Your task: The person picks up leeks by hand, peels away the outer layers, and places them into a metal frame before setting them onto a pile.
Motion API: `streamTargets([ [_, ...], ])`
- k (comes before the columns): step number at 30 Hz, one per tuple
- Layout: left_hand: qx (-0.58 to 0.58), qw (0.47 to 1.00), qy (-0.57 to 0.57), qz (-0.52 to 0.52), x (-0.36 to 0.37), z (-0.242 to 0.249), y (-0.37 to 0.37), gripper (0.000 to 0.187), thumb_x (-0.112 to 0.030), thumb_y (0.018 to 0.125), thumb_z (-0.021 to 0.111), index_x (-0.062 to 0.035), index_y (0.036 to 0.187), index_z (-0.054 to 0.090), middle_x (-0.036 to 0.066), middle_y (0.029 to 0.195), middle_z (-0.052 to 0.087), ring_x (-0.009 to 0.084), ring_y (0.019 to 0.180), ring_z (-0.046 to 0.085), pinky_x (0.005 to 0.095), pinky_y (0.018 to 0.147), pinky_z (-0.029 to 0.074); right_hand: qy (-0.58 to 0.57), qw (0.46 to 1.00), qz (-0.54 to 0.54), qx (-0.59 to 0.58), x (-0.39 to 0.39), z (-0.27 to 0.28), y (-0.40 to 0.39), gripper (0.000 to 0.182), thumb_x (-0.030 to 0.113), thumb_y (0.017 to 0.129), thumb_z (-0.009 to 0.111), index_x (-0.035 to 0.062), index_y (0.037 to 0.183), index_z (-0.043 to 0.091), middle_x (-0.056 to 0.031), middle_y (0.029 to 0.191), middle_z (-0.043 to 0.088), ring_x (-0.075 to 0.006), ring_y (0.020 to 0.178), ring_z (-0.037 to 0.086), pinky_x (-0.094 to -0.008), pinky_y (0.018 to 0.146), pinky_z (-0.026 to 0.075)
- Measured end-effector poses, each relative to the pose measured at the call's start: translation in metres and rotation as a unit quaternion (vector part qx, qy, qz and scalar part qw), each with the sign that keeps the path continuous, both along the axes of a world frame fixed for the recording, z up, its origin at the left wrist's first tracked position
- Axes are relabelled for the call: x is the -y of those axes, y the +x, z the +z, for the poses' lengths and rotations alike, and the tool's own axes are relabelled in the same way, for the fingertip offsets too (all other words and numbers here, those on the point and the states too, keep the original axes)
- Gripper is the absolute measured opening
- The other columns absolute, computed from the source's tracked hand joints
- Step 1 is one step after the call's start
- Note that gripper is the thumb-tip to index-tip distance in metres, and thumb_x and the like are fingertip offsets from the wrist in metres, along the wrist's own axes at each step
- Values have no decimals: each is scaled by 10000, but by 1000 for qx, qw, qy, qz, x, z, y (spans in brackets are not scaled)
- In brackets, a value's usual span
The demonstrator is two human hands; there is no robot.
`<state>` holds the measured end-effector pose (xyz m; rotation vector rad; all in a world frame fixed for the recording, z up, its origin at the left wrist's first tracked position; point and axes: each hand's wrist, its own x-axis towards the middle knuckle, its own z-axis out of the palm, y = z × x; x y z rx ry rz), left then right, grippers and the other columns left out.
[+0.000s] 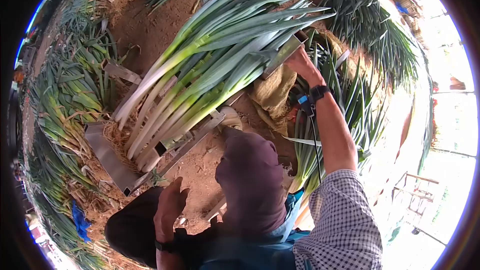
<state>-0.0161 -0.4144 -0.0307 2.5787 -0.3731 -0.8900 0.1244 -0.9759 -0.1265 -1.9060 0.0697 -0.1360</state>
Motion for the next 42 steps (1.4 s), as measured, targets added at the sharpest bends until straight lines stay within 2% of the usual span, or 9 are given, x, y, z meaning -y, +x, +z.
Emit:
streamTargets([
  [10,-21,999,-1,-24,3,-25,17,375,-171,895,647,3,1205,526,261,989,653,449,937,630,518,809,497,-55,982,-30,-176,8,84,60,318,276,870,737,59,1095,682,-12,978,677,-131,888,612,-285,784,487],
  [13,-26,999,-4,-18,3,-26,18,359,-162,893,643,6,1188,528,259,991,653,446,930,632,515,810,500,-157,984,-78,-11,34,45,29,297,255,925,678,36,1126,665,-62,1094,694,-161,995,642,-318,876,522],
  [16,-24,1000,-3,-7,1,-37,21,354,-153,888,641,9,1183,531,258,988,654,444,924,634,516,804,504,25,995,-71,-59,38,-7,-27,382,193,896,723,7,1203,595,-99,1139,679,-197,1064,643,-369,918,542],
  [22,-93,995,5,-40,6,-50,10,435,-183,887,632,14,1259,523,262,1025,654,443,967,628,513,839,500,-219,961,-152,-68,-28,-77,-49,248,149,851,723,22,1047,640,-152,1053,687,-261,970,672,-377,817,547],
  [29,-47,999,-15,1,-4,-35,3,432,-203,870,668,-1,1230,538,264,999,655,453,936,629,523,810,502,60,942,-330,26,-39,-69,-18,230,200,892,629,3,990,697,-62,925,698,-143,810,607,-321,748,482],
  [35,-14,999,-43,-29,-6,-32,-13,377,-189,868,678,-7,1171,546,255,955,654,457,899,633,524,778,507,-376,848,-361,94,7,31,-26,152,56,889,597,-11,1020,633,-143,858,681,-247,766,673,-334,696,517],
  [37,-11,998,-58,-36,-2,-34,-19,364,-190,870,676,-8,1158,549,252,945,654,456,895,634,524,778,508,-224,913,-307,148,3,72,-23,174,66,881,657,28,1051,648,-157,870,689,-284,782,686,-355,721,529],
  [39,-8,997,-64,-29,-2,-32,-19,350,-192,871,675,-8,1142,553,250,939,654,453,900,636,523,786,510,-366,887,-252,129,-29,137,-20,173,106,859,705,53,1021,679,-145,895,704,-310,748,673,-394,725,533],
  [42,-18,998,-59,-14,-7,-33,-24,328,-199,877,666,-9,1123,559,247,940,656,440,927,637,520,811,506,-685,698,-67,199,13,193,15,199,106,746,718,99,945,713,-124,876,695,-323,833,642,-447,778,504],
])
